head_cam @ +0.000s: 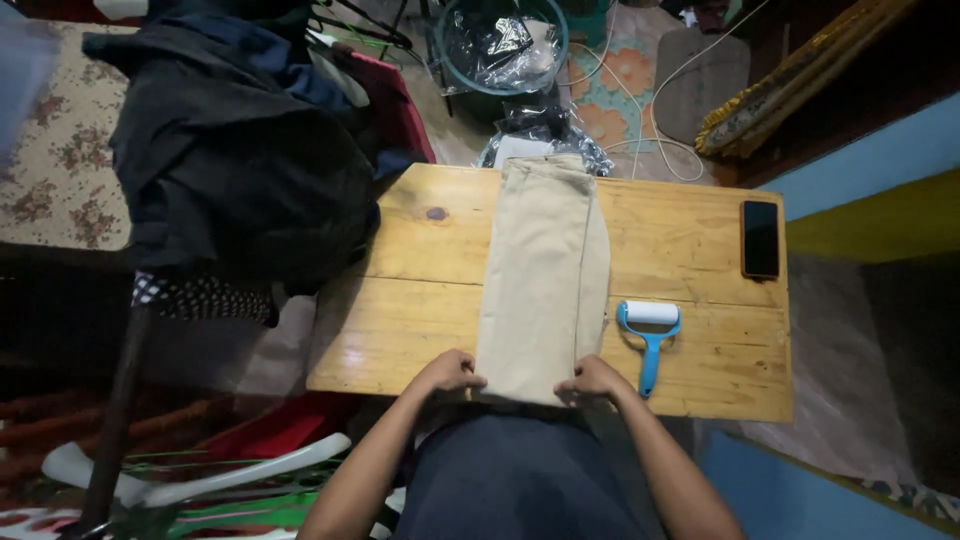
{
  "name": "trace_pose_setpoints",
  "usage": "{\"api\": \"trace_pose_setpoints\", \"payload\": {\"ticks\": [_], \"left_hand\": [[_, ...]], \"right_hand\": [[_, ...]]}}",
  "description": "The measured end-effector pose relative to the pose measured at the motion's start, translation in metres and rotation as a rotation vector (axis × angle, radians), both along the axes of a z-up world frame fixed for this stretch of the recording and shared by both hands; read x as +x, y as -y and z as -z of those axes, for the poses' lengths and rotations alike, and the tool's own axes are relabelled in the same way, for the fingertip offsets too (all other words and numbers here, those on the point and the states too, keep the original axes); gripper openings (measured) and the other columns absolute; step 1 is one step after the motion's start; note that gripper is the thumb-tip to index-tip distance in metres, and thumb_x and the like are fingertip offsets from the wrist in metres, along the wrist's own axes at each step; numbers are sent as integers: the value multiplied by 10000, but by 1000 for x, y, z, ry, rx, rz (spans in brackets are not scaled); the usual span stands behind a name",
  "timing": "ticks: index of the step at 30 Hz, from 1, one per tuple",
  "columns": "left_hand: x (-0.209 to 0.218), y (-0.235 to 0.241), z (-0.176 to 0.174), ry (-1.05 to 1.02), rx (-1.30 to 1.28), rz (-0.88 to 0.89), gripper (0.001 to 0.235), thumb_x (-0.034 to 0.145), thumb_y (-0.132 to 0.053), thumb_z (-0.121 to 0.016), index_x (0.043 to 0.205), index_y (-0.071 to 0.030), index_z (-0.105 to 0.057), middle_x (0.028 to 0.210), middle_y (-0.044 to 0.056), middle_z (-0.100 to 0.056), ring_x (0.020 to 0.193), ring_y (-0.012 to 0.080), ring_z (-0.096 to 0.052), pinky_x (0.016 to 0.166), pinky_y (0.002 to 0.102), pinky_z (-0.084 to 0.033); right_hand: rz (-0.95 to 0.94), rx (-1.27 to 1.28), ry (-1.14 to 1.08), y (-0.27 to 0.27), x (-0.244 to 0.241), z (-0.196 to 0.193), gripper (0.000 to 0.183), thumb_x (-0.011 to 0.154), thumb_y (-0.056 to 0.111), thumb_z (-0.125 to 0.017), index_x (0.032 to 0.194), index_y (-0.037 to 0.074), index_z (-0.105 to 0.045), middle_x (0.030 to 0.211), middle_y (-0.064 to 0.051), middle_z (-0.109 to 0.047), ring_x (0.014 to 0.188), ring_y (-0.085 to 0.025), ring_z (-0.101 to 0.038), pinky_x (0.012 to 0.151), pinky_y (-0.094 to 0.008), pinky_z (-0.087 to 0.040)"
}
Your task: The person uses a lint roller on a pair of beige trousers laid on a wooden table, then folds the trousers and places them into a clear plastic bag. The person smooths the bagged trousers on the table.
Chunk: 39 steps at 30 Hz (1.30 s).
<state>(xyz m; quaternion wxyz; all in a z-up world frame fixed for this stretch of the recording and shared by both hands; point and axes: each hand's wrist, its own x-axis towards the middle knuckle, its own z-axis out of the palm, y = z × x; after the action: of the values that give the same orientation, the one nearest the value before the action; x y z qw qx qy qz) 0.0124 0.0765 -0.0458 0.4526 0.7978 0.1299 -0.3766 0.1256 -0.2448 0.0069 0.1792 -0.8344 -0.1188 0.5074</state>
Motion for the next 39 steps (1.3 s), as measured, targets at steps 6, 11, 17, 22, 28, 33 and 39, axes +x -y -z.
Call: {"api": "trace_pose_setpoints", "payload": {"ticks": [6, 11, 17, 22, 28, 33, 39], "left_hand": [[-13, -2, 14, 9, -56, 6, 285, 701, -349, -876, 876, -141, -788, 826, 80, -766, 874, 258, -729, 808, 383, -555], [-26, -1, 26, 49, -128, -20, 306, 696, -313, -887, 889, -105, -772, 797, 84, -734, 833, 231, -698, 780, 374, -535], [-26, 5, 38, 68, -121, -72, 313, 687, -342, -906, 867, -128, -767, 774, 16, -729, 795, 167, -686, 745, 310, -529], [-31, 11, 20, 78, -129, -124, 309, 700, -302, -892, 893, -92, -772, 793, 37, -730, 808, 174, -686, 760, 325, -533], [-39, 11, 33, 107, -85, -151, 336, 725, -284, -886, 929, -45, -769, 806, 90, -740, 846, 227, -697, 787, 359, -532], [-39, 17, 28, 137, 133, -159, 420, 676, -445, -915, 946, -157, -774, 848, 36, -769, 936, 238, -753, 816, 358, -576], [-24, 42, -40, 534, 382, -100, 402, 798, -318, -844, 1036, -114, -593, 1019, 99, -567, 1050, 376, -629, 888, 451, -544]], "right_hand": [[79, 11, 4, 39, -12, 82, 356, 691, 330, -856, 909, 53, -810, 894, -145, -795, 965, -304, -746, 799, -379, -552], [84, 71, -7, 34, -22, 43, 298, 712, 304, -851, 908, 81, -823, 895, -124, -800, 948, -279, -735, 825, -369, -552], [89, 70, 30, 41, -24, 61, 309, 661, 334, -897, 845, 110, -793, 792, -56, -771, 880, -242, -750, 785, -330, -544], [133, 91, 96, 51, -28, 75, 297, 650, 359, -911, 830, 151, -797, 785, -38, -773, 886, -228, -756, 793, -324, -554], [149, 147, 200, 55, -36, 70, 272, 709, 291, -884, 863, 89, -787, 838, -133, -789, 938, -351, -752, 812, -421, -570], [284, 68, 321, 52, -33, 31, 146, 804, 250, -779, 824, 106, -791, 863, -145, -788, 984, -377, -746, 839, -439, -575], [516, -207, 536, 94, 11, -45, 635, 864, 558, -673, 1205, 33, -564, 1161, -276, -696, 1162, -460, -664, 955, -594, -535]]}}
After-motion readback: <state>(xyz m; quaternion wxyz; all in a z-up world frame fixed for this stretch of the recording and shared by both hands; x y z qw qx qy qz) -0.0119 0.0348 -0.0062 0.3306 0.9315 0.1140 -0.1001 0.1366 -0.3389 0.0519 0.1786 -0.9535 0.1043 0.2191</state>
